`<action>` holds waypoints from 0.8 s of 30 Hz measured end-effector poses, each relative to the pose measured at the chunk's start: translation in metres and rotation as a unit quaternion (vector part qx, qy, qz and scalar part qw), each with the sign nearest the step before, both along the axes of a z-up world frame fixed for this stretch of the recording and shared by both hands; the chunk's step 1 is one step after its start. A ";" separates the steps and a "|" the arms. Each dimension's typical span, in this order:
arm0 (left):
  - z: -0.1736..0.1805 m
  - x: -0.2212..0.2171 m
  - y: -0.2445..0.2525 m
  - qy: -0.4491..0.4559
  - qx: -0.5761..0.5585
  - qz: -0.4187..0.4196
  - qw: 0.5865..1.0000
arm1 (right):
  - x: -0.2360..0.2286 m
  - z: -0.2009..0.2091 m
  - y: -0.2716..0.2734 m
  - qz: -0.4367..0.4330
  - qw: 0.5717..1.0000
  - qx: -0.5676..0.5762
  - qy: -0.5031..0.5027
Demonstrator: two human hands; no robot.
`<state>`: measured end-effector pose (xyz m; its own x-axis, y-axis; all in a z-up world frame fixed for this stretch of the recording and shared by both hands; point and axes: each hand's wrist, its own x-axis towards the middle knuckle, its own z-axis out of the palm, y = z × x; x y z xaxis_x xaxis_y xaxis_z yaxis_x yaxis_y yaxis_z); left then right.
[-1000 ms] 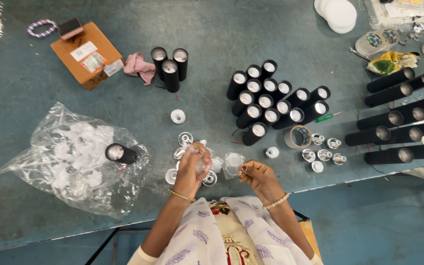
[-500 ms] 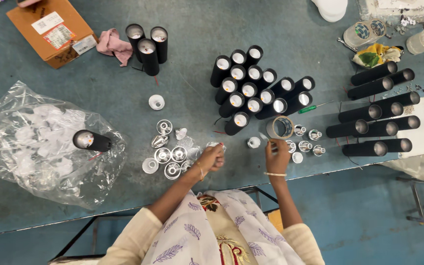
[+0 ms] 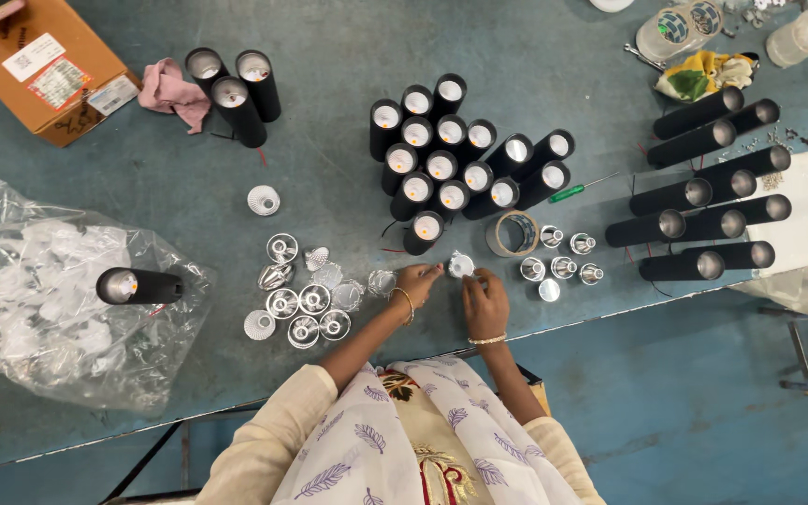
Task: The person repeatedly picks small LED modules and clear plastic diffusers from a table, inserts the LED into the diffuser, and places the assembled unit on the table. The person handles multiple units one at a time without using tools.
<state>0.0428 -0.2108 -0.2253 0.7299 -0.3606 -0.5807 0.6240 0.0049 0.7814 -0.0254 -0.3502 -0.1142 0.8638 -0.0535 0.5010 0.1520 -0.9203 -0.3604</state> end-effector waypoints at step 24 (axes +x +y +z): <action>0.027 0.007 -0.024 -0.142 0.156 0.047 0.976 | 0.015 -0.064 -0.027 -0.155 0.782 0.580 0.167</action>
<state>0.0498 -0.2343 -0.1982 0.8989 -0.1211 -0.4210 0.3905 -0.2143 0.8953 -0.0100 -0.3771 -0.1782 0.7920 -0.5370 -0.2904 -0.2942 0.0811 -0.9523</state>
